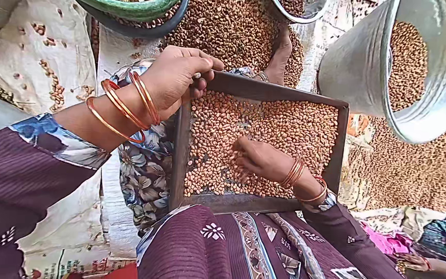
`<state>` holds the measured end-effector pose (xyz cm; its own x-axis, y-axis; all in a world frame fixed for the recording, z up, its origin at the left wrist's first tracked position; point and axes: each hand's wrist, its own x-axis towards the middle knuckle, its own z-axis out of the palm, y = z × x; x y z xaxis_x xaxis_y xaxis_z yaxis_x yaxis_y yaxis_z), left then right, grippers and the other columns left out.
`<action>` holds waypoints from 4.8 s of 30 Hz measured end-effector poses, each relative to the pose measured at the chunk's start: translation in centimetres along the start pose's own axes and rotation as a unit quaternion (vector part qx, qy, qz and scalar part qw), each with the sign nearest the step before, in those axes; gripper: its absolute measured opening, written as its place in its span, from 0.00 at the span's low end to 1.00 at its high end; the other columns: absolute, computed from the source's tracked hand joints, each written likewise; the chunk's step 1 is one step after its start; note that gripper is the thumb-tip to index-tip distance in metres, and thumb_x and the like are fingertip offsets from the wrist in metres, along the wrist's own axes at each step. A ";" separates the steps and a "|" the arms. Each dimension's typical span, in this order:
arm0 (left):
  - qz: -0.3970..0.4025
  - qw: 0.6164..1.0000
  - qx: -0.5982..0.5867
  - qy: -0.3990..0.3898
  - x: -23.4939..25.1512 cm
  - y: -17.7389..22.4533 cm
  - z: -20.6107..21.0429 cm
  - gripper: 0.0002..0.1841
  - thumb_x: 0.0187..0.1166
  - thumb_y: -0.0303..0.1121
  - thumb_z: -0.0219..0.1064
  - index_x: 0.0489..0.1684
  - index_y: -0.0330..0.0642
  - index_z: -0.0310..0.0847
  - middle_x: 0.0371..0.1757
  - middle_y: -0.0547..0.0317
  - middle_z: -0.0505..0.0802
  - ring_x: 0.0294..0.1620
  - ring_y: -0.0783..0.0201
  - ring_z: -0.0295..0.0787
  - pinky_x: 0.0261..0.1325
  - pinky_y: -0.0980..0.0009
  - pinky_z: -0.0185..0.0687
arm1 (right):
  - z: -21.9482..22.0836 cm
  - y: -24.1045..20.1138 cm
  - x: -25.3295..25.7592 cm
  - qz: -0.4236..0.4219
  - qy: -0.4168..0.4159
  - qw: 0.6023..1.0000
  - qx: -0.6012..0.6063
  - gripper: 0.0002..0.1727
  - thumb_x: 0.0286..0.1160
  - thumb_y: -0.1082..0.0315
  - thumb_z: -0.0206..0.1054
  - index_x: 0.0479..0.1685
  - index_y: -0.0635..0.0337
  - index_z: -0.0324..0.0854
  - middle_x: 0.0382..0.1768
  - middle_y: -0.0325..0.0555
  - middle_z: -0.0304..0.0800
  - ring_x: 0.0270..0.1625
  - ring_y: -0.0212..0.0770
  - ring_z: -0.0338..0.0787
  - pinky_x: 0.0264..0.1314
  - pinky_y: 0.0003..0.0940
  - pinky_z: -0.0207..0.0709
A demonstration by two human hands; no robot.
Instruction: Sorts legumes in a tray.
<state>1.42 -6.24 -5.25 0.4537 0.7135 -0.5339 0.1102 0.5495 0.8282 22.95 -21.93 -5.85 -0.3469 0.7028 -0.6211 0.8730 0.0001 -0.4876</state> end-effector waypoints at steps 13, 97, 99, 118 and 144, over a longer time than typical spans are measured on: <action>0.171 0.616 0.747 -0.182 -0.7 -3.7 2.3 0.14 0.78 0.16 0.64 0.59 0.35 0.82 0.51 0.43 0.86 0.54 0.40 0.88 0.41 0.49 0.84 | -0.6 0.5 5.7 -0.101 0.270 0.953 -0.093 0.05 0.79 0.72 0.69 0.45 0.63 0.87 0.44 0.54 0.87 0.39 0.50 0.91 0.40 0.45 0.85; -0.039 0.642 0.515 -0.567 -5.9 -1.8 2.1 0.10 0.76 0.37 0.69 0.24 0.48 0.82 0.17 0.66 0.77 0.18 0.70 0.70 0.22 0.70 0.61 | 4.8 -5.5 5.6 -0.136 0.186 0.964 -0.135 0.06 0.79 0.78 0.61 0.46 0.68 0.83 0.41 0.58 0.84 0.43 0.57 0.90 0.36 0.43 0.85; -0.050 0.728 0.339 -0.594 -5.0 -2.1 1.2 0.08 0.76 0.29 0.62 0.26 0.45 0.85 0.18 0.70 0.79 0.18 0.79 0.68 0.21 0.79 0.56 | 3.5 -4.1 5.8 -0.168 0.162 0.971 -0.049 0.06 0.72 0.74 0.64 0.43 0.65 0.83 0.36 0.54 0.86 0.38 0.53 0.90 0.35 0.46 0.82; 0.294 0.624 0.641 -0.336 -6.8 -10.6 4.3 0.05 0.72 0.19 0.69 0.41 0.31 0.84 0.40 0.44 0.85 0.43 0.45 0.90 0.38 0.55 0.84 | 8.5 -1.4 -1.6 -0.066 0.191 0.977 0.065 0.09 0.69 0.67 0.73 0.37 0.67 0.88 0.35 0.54 0.87 0.36 0.50 0.91 0.36 0.44 0.83; 0.146 0.628 0.686 -0.337 -8.6 -9.3 5.5 0.07 0.82 0.24 0.63 0.48 0.31 0.84 0.45 0.45 0.84 0.40 0.46 0.90 0.32 0.56 0.84 | 9.0 -2.0 -2.1 -0.119 0.167 0.979 -0.022 0.07 0.76 0.70 0.69 0.37 0.65 0.87 0.35 0.53 0.85 0.40 0.52 0.90 0.38 0.41 0.85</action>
<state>1.32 -19.89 -7.39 0.8526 0.0962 -0.5136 0.3832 -0.7832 0.4896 18.89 -29.83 -9.08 -0.4177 0.8721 -0.2547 0.7973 0.2174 -0.5630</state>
